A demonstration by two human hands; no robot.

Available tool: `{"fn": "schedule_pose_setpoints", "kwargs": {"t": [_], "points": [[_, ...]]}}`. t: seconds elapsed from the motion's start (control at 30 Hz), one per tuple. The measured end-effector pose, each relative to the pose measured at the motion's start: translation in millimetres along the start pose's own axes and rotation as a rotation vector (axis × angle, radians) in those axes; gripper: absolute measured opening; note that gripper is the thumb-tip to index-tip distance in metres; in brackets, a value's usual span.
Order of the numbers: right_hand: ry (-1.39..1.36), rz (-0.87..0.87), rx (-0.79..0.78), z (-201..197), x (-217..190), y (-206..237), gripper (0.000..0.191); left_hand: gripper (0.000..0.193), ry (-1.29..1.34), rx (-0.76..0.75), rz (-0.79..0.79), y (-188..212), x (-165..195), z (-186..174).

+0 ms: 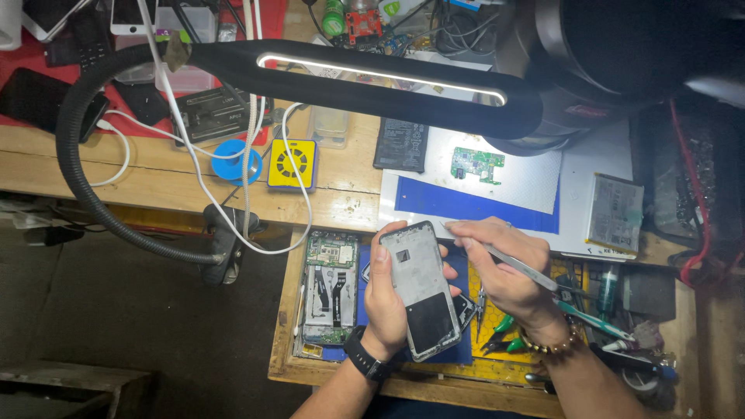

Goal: The person cleans the back of a disassembled smartphone with a toothbrush and then uses tweezers to remove small components from the device's interior. The person handles the phone and tools on a cluttered workbench.

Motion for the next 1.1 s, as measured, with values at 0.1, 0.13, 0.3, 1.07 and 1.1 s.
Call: {"fn": "schedule_pose_setpoints", "kwargs": {"t": [0.1,0.13,0.3,1.07,1.1], "points": [[-0.018,-0.025,-0.035,-0.7,-2.3,0.0,0.017,0.056,-0.003,0.003,0.011,0.6,0.2,0.3],[0.002,-0.073,-0.044,-0.6,-4.7,0.0,0.016,0.056,-0.001,-0.002,0.012,0.0,0.1,0.7],[0.058,-0.076,-0.066,3.7,-7.4,0.0,0.017,0.055,0.002,-0.003,0.013,-0.5,0.5,1.3],[0.037,-0.036,-0.021,5.6,-8.8,-1.6,0.017,0.054,0.014,-0.021,0.024,-0.4,-0.4,1.1],[0.065,-0.073,-0.022,5.9,-11.3,-1.3,0.017,0.054,0.013,-0.020,0.022,0.1,-0.4,0.8]]}}
Point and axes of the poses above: each hand's wrist, its own y-axis away from the middle knuckle, its own z-axis out of the palm, x = y × z, the point moved 5 cm from there along -y, towards the middle knuckle, and after that the axes turned 7 degrees about x, right-handed, at the moved point
